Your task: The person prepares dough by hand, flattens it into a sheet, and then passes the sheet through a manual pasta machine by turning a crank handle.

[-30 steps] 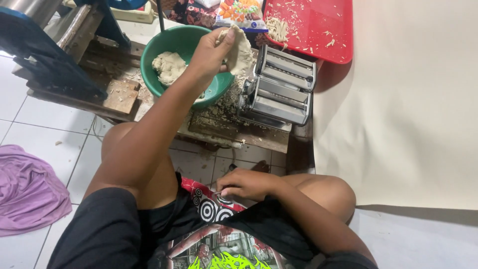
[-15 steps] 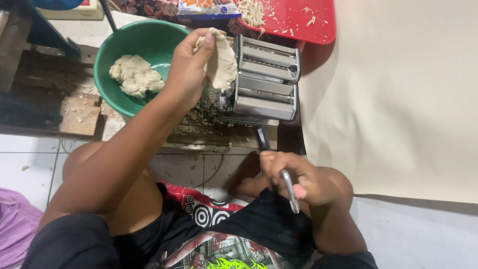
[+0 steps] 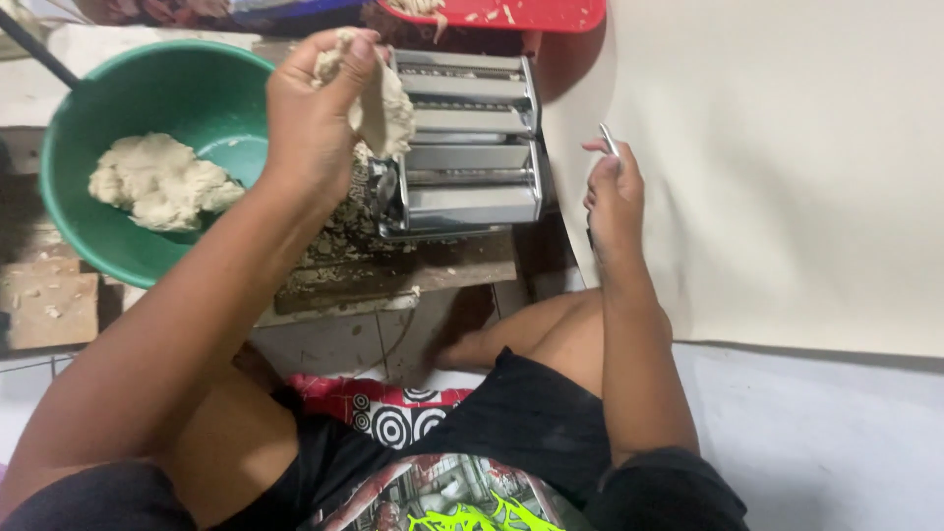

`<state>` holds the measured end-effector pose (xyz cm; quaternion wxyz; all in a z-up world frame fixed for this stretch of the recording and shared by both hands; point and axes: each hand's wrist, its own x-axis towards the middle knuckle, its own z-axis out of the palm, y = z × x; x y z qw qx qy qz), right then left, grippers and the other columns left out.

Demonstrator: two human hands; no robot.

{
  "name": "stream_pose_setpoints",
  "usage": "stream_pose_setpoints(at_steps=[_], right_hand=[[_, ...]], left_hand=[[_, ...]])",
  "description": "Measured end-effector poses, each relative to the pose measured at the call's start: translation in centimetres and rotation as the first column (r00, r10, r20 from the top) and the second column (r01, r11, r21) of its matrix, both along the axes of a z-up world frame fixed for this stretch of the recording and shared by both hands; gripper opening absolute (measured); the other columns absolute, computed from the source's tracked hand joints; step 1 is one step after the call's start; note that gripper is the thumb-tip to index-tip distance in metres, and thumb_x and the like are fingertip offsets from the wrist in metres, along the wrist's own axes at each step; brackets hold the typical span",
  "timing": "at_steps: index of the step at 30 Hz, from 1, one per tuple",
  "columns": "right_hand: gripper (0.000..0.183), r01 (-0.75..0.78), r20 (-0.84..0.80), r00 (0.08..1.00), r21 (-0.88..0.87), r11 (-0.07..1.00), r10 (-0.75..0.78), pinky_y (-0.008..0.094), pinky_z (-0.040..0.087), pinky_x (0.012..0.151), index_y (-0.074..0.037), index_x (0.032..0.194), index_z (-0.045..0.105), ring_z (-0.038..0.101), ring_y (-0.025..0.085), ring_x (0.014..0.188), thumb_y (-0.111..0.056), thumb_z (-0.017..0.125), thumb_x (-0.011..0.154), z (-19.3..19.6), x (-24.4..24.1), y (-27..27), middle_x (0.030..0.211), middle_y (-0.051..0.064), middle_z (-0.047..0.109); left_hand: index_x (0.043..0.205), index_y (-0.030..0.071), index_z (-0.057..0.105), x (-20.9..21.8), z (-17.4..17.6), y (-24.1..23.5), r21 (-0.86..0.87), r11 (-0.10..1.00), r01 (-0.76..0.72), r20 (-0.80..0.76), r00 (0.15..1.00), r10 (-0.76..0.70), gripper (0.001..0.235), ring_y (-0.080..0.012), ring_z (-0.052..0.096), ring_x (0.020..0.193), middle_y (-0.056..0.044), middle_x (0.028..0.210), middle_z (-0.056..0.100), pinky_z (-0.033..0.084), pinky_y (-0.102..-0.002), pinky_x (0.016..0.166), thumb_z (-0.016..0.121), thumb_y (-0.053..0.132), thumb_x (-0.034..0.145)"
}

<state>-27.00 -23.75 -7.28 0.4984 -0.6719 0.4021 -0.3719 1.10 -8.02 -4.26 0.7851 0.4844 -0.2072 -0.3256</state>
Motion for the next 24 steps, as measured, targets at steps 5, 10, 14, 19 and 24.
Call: stream_pose_setpoints(at_steps=[5, 10, 14, 19, 24], right_hand=[[0.033, -0.118, -0.103, 0.986, 0.143, 0.983, 0.133, 0.019, 0.021, 0.043, -0.017, 0.111, 0.064, 0.028, 0.004, 0.051, -0.036, 0.037, 0.111, -2.8, 0.8, -0.5, 0.067, -0.007, 0.034], [0.039, -0.127, -0.006, 0.992, 0.043, 0.991, 0.128, 0.019, 0.027, 0.05, -0.013, 0.109, 0.059, 0.033, 0.004, 0.055, -0.047, 0.041, 0.107, -3.7, 1.1, -0.7, 0.067, -0.007, 0.037], [0.055, -0.197, -0.058, 0.98, -0.346, 0.917, 0.189, 0.022, 0.038, 0.059, -0.01, 0.1, 0.056, 0.043, 0.009, 0.062, -0.063, 0.041, 0.104, 1.4, 1.3, -0.2, 0.072, -0.003, 0.045], [0.051, -0.435, -0.396, 0.899, -0.765, 0.475, 0.187, 0.036, 0.041, 0.08, -0.007, 0.101, 0.061, 0.051, 0.023, 0.087, -0.045, 0.03, 0.113, 2.9, 8.0, 4.0, 0.091, 0.007, 0.057], [0.052, -0.592, -0.555, 0.806, -0.75, 0.295, 0.207, 0.039, 0.028, 0.074, -0.01, 0.086, 0.051, 0.04, 0.023, 0.079, -0.045, 0.023, 0.112, 0.4, 12.4, 6.0, 0.08, 0.004, 0.047]], left_hand=[[0.097, 0.022, 0.072, -0.1, 0.9, 1.3, 0.126, 0.991, -0.04, -0.026, 0.999, 0.043, 0.02, -0.0135, 0.06, 0.093, 0.005, 0.093, 0.07, 0.049, -0.031, 0.062, 0.079, 0.04, 0.09], [0.102, 0.02, 0.069, 0.0, 1.1, 3.3, 0.009, 1.0, -0.019, 0.077, 0.997, 0.019, 0.021, -0.0131, 0.064, 0.093, 0.0, 0.103, 0.071, 0.046, -0.033, 0.035, 0.076, 0.039, 0.095], [0.106, 0.016, 0.068, 0.7, 2.3, 4.9, -0.046, 0.999, -0.012, 0.043, 0.999, 0.014, 0.025, -0.0135, 0.063, 0.081, -0.006, 0.106, 0.07, 0.052, -0.032, 0.037, 0.076, 0.037, 0.095], [0.126, 0.019, 0.069, 2.1, 2.1, 5.2, -0.083, 0.994, -0.072, 0.088, 0.993, 0.079, 0.035, -0.0174, 0.066, 0.098, 0.001, 0.115, 0.068, 0.054, -0.034, 0.046, 0.082, 0.034, 0.098], [0.128, 0.02, 0.069, 2.5, 2.3, 5.6, -0.142, 0.984, -0.107, 0.11, 0.986, 0.123, 0.032, -0.0189, 0.07, 0.111, 0.001, 0.125, 0.072, 0.05, -0.033, 0.046, 0.081, 0.031, 0.1]])
